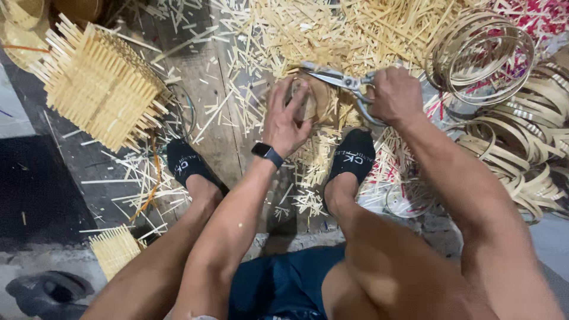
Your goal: The person sits on the floor assembling round bamboo sieves. They take a square woven bamboo mat, bend it around a circular bamboo rim, tuck the ends in, trim the protruding ends with scissors, and press the mat into shape with a round wooden block mold, setting finished sieves aside.
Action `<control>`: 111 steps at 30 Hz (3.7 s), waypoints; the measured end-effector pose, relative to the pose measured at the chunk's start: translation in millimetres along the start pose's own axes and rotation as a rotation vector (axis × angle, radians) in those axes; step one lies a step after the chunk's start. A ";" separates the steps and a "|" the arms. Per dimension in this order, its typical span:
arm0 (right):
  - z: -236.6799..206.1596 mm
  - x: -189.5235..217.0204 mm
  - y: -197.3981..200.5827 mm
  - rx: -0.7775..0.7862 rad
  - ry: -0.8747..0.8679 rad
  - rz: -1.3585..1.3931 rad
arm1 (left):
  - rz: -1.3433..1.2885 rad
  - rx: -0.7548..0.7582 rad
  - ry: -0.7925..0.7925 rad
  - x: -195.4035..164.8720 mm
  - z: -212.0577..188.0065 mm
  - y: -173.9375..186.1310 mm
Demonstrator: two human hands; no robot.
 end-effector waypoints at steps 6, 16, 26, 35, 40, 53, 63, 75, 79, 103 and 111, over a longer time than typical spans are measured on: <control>-6.5 -15.9 0.2 0.065 -0.001 0.037 | -0.170 -0.317 0.271 11.3 -12.9 9.9; -9.7 0.6 5.4 -0.063 0.044 -0.010 | -0.196 -0.255 0.150 6.4 -7.0 10.2; -3.7 -6.2 6.1 0.161 0.018 -0.069 | -0.177 0.001 0.106 5.5 7.7 6.4; 2.9 -7.9 -11.9 0.182 0.039 -0.104 | -0.091 -0.014 0.055 -9.0 11.4 5.8; 0.5 -7.0 4.0 0.071 0.051 -0.121 | -0.118 -0.127 0.157 -4.0 -1.6 4.7; 0.8 3.0 7.1 -0.124 0.086 -0.126 | -0.175 -0.137 0.165 2.0 -11.2 -6.3; -2.8 -9.0 -5.3 -0.045 0.059 -0.058 | -0.136 -0.003 0.201 12.9 -2.5 1.2; -1.4 -23.0 -17.7 0.045 -0.015 0.087 | -0.064 0.119 0.186 14.9 -1.6 -3.1; 1.9 1.4 -4.6 -0.046 0.094 -0.104 | -0.090 0.212 0.056 2.2 6.7 -5.4; -8.9 48.5 -5.4 0.002 -0.166 1.356 | -0.781 -0.136 0.556 102.7 5.5 -32.7; -15.8 62.4 -25.0 0.297 -0.312 1.527 | -0.811 -0.299 0.839 136.2 -20.8 -30.3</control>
Point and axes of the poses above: each hand's wrist, its own z-axis towards the middle knuckle, its own y-axis out of the back of the hand, x = y × z, the point moved 9 cm from there along z, towards the middle knuckle, and after that the axes turned 15 degrees about -z, right-handed, at the moved point
